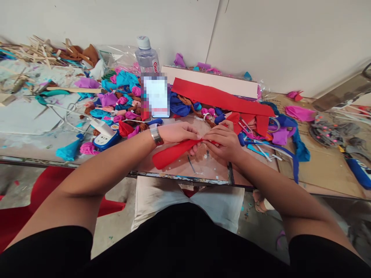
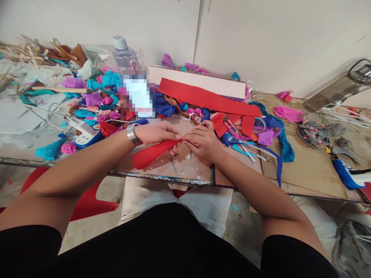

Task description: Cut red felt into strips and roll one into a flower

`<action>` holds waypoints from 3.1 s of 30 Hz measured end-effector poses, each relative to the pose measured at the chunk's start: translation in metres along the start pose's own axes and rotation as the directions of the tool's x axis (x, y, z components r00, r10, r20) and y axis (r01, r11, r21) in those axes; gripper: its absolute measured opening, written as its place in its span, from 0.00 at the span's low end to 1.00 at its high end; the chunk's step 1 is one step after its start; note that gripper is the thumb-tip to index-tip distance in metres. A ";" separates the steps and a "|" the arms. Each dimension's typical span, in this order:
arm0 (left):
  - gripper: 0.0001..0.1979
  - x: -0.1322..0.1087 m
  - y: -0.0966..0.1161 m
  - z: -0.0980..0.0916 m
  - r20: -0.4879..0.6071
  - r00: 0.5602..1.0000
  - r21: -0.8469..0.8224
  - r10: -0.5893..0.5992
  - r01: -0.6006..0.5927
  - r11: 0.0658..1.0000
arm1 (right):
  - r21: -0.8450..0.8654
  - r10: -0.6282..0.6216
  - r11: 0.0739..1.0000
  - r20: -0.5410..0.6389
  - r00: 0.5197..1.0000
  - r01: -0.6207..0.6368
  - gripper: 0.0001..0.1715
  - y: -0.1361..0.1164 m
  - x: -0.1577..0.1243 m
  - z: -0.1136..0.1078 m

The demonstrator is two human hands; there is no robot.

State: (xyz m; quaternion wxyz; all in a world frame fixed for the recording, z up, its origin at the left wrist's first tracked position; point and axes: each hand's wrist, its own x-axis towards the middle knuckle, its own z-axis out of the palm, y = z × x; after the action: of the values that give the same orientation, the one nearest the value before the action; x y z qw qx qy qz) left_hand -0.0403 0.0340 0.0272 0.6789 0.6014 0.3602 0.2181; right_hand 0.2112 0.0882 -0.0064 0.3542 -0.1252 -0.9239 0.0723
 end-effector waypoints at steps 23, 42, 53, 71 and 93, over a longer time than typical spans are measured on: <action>0.10 0.000 0.002 0.003 -0.185 0.962 0.605 0.203 -0.052 0.794 | -0.047 0.079 0.996 0.043 0.996 -0.077 0.10 -0.006 0.002 -0.001; 0.16 0.000 0.000 0.012 -0.193 0.915 0.821 0.353 -0.046 0.569 | -0.041 0.160 0.987 0.056 0.986 -0.158 0.14 -0.005 0.002 0.002; 0.21 0.005 -0.011 0.015 -0.103 0.867 0.983 0.488 0.015 0.182 | -0.034 0.194 0.981 0.086 0.977 -0.192 0.11 -0.005 0.000 0.003; 0.21 0.010 -0.021 0.008 -0.144 0.849 0.977 0.509 0.038 0.212 | -0.063 0.229 0.972 0.062 0.971 -0.226 0.12 -0.004 0.000 0.003; 0.16 0.006 -0.011 0.017 -0.199 0.859 0.889 0.472 -0.045 0.456 | -0.025 0.214 0.977 0.075 0.974 -0.213 0.07 -0.007 0.002 -0.002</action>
State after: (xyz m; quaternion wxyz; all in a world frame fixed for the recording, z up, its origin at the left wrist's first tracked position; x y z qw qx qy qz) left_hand -0.0253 0.0255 0.0154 0.1497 0.8440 0.4575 0.2364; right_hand 0.2099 0.0825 -0.0020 0.3076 -0.2239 -0.9186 0.1072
